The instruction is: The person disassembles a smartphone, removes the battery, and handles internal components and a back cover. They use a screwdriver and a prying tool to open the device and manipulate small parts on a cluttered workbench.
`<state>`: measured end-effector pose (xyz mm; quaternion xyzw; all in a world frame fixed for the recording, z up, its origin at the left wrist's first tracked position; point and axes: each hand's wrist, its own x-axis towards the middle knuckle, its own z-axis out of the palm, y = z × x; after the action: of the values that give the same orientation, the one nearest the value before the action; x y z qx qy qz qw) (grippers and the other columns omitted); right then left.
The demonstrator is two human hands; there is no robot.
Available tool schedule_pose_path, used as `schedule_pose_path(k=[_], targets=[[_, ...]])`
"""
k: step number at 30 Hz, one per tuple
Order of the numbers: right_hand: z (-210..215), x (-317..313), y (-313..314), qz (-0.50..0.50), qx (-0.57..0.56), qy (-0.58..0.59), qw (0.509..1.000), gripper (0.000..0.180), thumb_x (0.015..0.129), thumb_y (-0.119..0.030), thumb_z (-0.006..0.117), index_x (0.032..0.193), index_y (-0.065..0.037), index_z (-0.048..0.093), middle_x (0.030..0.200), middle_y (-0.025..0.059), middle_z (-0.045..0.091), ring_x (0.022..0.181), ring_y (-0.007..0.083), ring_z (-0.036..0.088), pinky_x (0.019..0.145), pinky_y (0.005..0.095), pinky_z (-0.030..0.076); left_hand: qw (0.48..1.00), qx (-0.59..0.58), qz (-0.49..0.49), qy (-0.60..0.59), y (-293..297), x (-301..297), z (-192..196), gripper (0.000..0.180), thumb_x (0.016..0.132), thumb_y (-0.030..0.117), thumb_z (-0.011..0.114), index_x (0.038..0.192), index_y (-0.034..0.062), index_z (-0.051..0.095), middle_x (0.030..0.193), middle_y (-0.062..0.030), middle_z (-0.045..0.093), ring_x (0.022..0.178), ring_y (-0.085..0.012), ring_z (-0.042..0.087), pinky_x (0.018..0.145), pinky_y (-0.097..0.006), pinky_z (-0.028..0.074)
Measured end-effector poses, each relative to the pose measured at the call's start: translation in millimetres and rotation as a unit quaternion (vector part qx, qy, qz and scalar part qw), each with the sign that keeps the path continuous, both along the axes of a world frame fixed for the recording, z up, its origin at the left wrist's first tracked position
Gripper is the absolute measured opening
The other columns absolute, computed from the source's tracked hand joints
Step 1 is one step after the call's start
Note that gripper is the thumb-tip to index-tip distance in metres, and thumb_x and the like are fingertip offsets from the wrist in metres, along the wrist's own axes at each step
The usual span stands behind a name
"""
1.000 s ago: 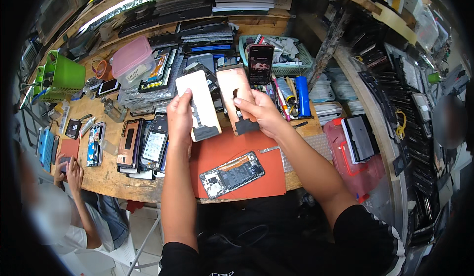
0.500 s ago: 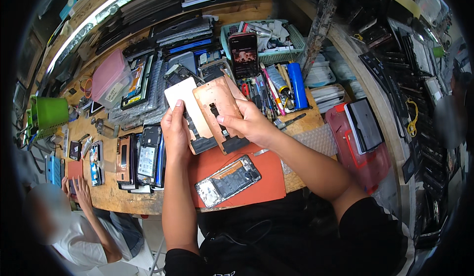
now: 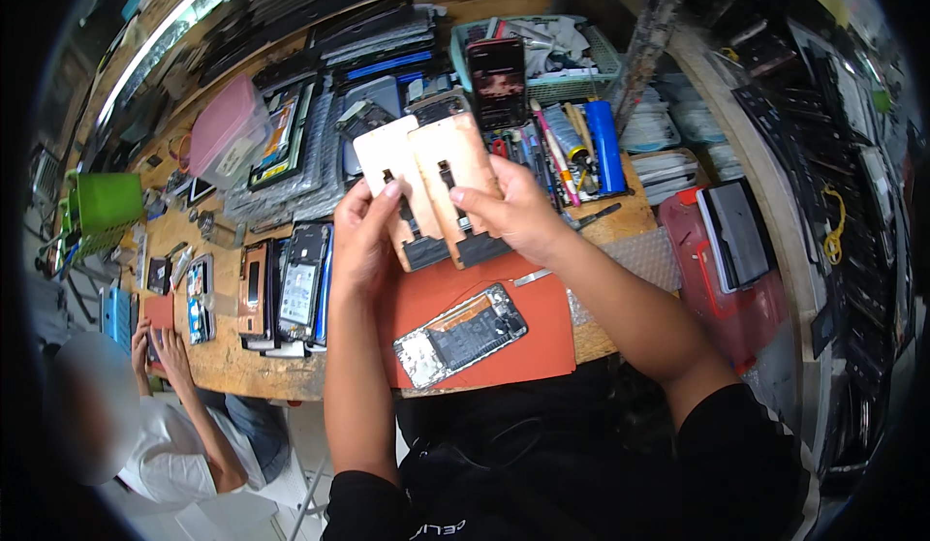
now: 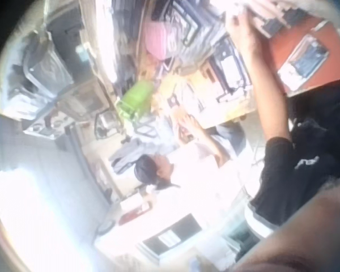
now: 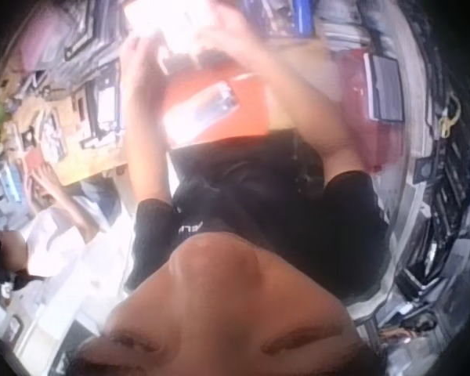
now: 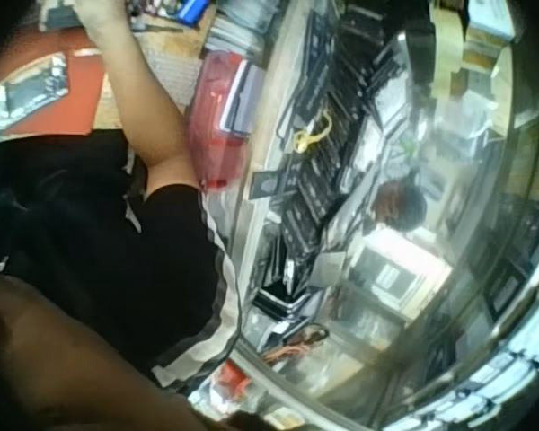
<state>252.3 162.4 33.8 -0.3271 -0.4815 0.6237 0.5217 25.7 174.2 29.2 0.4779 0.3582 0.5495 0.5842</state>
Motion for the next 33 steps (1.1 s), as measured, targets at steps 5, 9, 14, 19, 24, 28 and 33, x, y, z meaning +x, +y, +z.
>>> schedule_pose_path(k=[5, 9, 14, 19, 24, 28, 33], targets=[[1.7, 5.2, 1.1, 0.006, -0.001, 0.001, 1.000, 0.023, 0.099, -0.011, 0.077, 0.119, 0.000, 0.069, 0.087, -0.0033, 0.067, 0.068, 0.0027, 0.057, 0.061, 0.0228, 0.048, 0.999, -0.030, 0.009, -0.029, 1.8, 1.3, 6.7, 0.025, 0.108, 0.020, 0.072, 0.115, -0.0034, 0.076, 0.103, -0.0090, 0.080, 0.087, -0.0131, 0.076, 0.076, -0.029, 0.062], [0.6, 7.4, 3.1, 0.009, -0.018, 0.000, 1.000, 0.033, 0.103, -0.017, 0.077, 0.128, 0.002, 0.068, 0.107, 0.0053, 0.076, 0.090, 0.0081, 0.071, 0.077, 0.0250, 0.059, 0.998, -0.037, -0.019, -0.042, -1.3, -4.1, 9.5, 0.025, 0.108, 0.023, 0.071, 0.108, -0.0021, 0.077, 0.097, -0.0108, 0.081, 0.080, -0.0149, 0.078, 0.072, -0.030, 0.063], [4.5, 13.5, 6.3, 0.014, -0.017, 0.016, 1.000, 0.035, 0.104, -0.016, 0.074, 0.132, 0.003, 0.066, 0.116, 0.0092, 0.077, 0.100, 0.0122, 0.074, 0.085, 0.0286, 0.062, 0.998, -0.040, -0.050, -0.002, 1.3, -4.4, 5.7, 0.025, 0.107, 0.024, 0.072, 0.099, 0.0004, 0.077, 0.088, -0.0101, 0.080, 0.072, -0.0147, 0.076, 0.065, -0.031, 0.063], [2.4, 15.8, 8.2, 0.032, -0.014, 0.005, 0.999, 0.035, 0.105, -0.015, 0.074, 0.134, 0.003, 0.065, 0.118, 0.0092, 0.076, 0.102, 0.0122, 0.074, 0.087, 0.0290, 0.062, 0.997, -0.051, -0.058, -0.010, 0.6, -4.3, 4.2, 0.026, 0.107, 0.024, 0.071, 0.098, 0.0007, 0.077, 0.088, -0.0095, 0.080, 0.071, -0.0144, 0.076, 0.064, -0.030, 0.062], [2.2, 13.5, 7.7, 0.040, -0.015, 0.024, 0.999, 0.037, 0.105, -0.014, 0.073, 0.136, 0.002, 0.063, 0.119, 0.0079, 0.075, 0.104, 0.0118, 0.073, 0.090, 0.0289, 0.061, 0.996, -0.060, -0.061, -0.005, -0.3, -4.5, 6.2, 0.027, 0.108, 0.025, 0.070, 0.097, 0.0008, 0.076, 0.087, -0.0089, 0.079, 0.071, -0.0139, 0.075, 0.065, -0.030, 0.062], [-0.5, 17.6, 10.0, 0.070, -0.014, 0.010, 0.997, 0.044, 0.104, -0.015, 0.073, 0.142, 0.002, 0.059, 0.126, 0.0104, 0.073, 0.111, 0.0138, 0.072, 0.096, 0.0317, 0.060, 0.994, -0.056, -0.094, -0.025, 6.3, -13.8, -2.4, 0.025, 0.108, 0.023, 0.069, 0.099, 0.0007, 0.076, 0.088, -0.0091, 0.079, 0.074, -0.0141, 0.076, 0.071, -0.032, 0.063], [-1.6, 16.7, 10.1, 0.030, -0.004, 0.021, 0.999, 0.037, 0.104, -0.011, 0.072, 0.138, 0.002, 0.063, 0.122, 0.0084, 0.075, 0.108, 0.0128, 0.073, 0.093, 0.0310, 0.061, 0.995, -0.051, -0.081, -0.031, 1.9, -4.9, 8.0, 0.037, 0.107, 0.033, 0.065, 0.114, -0.0024, 0.072, 0.102, -0.0102, 0.079, 0.086, -0.0152, 0.076, 0.078, -0.031, 0.063]])
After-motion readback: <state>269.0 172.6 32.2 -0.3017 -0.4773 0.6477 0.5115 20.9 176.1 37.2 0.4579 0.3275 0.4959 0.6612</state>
